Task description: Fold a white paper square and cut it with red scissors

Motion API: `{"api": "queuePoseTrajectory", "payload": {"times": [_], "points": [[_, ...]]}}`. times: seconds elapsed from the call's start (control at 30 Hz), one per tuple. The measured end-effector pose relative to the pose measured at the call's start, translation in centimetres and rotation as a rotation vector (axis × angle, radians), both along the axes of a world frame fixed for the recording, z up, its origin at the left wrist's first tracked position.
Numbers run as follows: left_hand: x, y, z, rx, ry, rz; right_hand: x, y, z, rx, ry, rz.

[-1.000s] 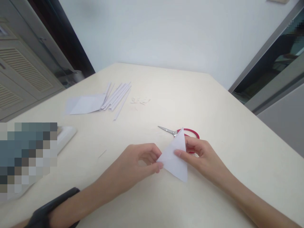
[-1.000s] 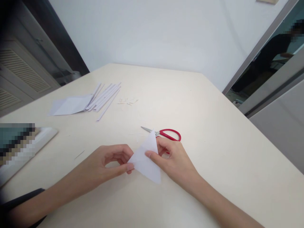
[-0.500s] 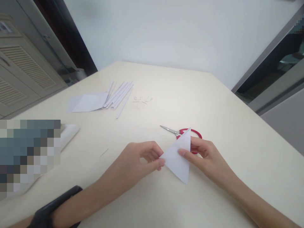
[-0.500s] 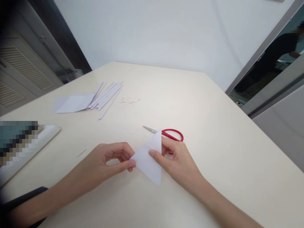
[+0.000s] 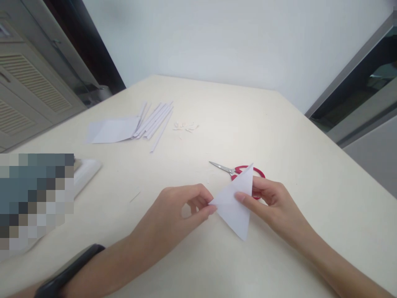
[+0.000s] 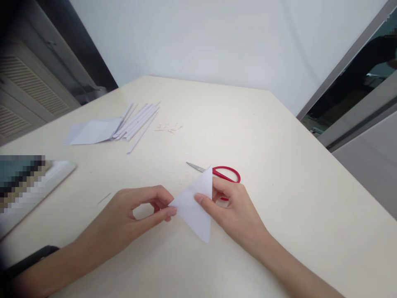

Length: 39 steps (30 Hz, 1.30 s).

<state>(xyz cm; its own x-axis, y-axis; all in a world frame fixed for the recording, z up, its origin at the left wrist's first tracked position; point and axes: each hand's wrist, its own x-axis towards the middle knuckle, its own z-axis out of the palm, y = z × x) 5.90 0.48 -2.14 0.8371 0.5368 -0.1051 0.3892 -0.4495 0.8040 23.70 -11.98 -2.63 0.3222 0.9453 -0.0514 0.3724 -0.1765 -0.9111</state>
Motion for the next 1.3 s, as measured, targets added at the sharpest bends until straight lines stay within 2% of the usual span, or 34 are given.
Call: {"api": "queuePoseTrajectory", "payload": {"times": [0.4,0.77,1.03,1.3], "points": [[-0.1,-0.1,0.0,-0.214,-0.009,0.058,0.0,0.1,-0.2,0.024,-0.004,0.004],[0.0,0.5,-0.2,-0.381,-0.092,0.048,-0.2,0.2,-0.1,0.046,0.007,-0.008],[0.1,0.9,-0.5,-0.406,-0.176,0.08,0.0,0.2,0.0,-0.018,0.027,0.136],[0.0,1.5,-0.2,-0.411,-0.165,0.134,0.2,0.6,-0.6,-0.008,0.036,0.083]]}}
